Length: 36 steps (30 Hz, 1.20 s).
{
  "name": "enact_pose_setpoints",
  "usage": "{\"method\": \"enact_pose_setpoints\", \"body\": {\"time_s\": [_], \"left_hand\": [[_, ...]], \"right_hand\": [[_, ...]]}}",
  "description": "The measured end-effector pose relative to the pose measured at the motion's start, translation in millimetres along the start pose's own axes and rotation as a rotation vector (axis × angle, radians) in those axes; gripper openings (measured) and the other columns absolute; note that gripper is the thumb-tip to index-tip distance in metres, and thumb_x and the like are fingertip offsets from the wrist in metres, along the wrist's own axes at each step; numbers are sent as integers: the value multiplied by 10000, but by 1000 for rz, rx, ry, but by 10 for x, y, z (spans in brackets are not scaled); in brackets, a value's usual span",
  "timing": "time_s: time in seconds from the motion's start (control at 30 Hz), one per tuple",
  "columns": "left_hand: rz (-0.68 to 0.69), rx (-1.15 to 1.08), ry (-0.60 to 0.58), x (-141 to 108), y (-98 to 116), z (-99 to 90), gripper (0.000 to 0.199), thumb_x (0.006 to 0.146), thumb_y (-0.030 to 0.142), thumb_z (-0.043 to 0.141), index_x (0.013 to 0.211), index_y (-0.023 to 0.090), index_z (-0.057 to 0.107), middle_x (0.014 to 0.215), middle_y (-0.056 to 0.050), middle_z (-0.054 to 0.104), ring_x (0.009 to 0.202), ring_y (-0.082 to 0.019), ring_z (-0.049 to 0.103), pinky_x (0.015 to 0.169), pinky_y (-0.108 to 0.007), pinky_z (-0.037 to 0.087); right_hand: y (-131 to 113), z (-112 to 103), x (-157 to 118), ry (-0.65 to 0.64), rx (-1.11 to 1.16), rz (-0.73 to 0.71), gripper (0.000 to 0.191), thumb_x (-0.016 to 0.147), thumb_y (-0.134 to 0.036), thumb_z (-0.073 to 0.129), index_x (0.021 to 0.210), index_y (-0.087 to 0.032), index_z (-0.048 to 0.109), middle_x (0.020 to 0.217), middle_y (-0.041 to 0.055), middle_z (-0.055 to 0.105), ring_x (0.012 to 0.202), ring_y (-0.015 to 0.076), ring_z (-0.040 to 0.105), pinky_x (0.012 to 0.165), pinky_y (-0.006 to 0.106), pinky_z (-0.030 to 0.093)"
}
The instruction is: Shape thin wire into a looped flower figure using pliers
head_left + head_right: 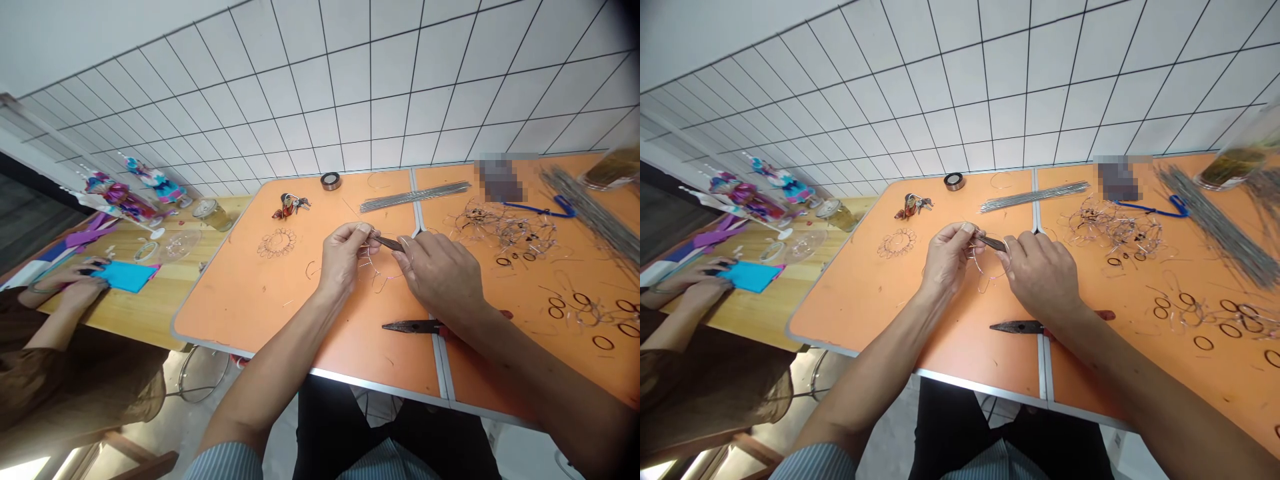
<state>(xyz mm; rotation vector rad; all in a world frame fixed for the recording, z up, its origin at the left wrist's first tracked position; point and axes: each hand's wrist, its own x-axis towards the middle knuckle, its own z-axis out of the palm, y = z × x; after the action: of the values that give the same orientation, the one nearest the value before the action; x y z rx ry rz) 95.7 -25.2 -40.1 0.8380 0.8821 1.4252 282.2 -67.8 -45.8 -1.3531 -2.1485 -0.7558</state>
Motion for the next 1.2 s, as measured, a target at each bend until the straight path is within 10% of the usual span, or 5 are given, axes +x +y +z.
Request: {"method": "enact_pose_setpoints", "body": {"time_s": [1.2], "left_hand": [[-1,42,27,-10,14,16,418,698,483,1038,799,161,792,835,-40,804,640,-94,698,655,-231,573]], "right_hand": [[10,-41,29,-5,-28,-37,308,1201,-266,536,1104,-149,805,869,78,716,847,283,616,772,411,357]]}}
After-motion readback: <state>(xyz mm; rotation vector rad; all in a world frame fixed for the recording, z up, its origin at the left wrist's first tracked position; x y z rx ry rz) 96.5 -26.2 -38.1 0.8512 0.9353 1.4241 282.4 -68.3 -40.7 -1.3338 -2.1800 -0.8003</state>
